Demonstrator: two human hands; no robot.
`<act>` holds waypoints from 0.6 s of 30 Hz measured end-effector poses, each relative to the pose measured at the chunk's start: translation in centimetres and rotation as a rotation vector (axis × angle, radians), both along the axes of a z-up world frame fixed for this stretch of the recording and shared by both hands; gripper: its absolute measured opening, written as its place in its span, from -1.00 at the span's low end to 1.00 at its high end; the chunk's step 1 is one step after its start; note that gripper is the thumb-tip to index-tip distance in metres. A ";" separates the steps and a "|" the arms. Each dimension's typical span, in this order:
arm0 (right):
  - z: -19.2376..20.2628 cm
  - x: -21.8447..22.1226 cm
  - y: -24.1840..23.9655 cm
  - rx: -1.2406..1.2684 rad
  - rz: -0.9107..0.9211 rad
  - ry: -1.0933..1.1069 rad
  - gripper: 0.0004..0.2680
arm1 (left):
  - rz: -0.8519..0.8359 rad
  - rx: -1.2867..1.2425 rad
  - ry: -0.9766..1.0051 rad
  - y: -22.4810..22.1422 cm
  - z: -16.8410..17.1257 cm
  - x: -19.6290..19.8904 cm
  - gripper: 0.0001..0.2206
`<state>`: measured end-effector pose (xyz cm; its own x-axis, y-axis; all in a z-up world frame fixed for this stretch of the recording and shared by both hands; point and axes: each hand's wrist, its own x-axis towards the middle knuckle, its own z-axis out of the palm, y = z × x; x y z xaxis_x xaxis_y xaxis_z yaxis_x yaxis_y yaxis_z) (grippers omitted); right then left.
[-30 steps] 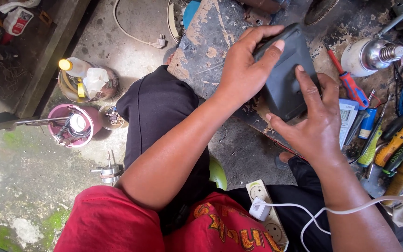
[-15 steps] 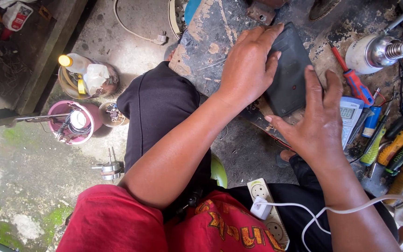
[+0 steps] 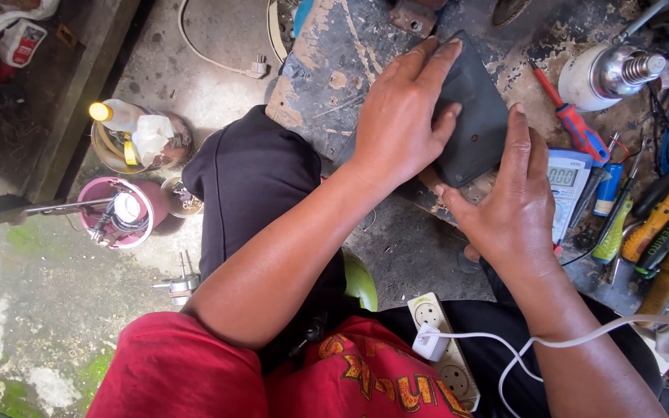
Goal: Troubleshooting an electronic circuit board using a multimeter and reassembling the device housing.
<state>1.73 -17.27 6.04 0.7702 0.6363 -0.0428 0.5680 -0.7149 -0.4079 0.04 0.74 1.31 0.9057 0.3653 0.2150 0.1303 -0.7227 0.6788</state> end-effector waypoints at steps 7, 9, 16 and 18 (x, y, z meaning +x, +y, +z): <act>2.3 1.5 -0.6 -0.188 0.054 0.031 -0.23 | 0.004 0.097 0.067 -0.1 -0.2 0.0 -0.36; 3.2 2.5 -2.0 0.064 0.087 -0.143 -0.54 | -0.005 0.101 0.041 -0.2 -0.3 -0.1 -0.38; -0.6 9.8 -10.2 -0.077 -0.159 -0.017 -0.79 | 0.001 0.107 0.057 -0.4 -0.3 -0.2 -0.36; -1.7 10.8 -10.9 -0.083 -0.243 0.087 -0.81 | 0.001 0.093 0.069 -0.3 -0.3 -0.3 -0.36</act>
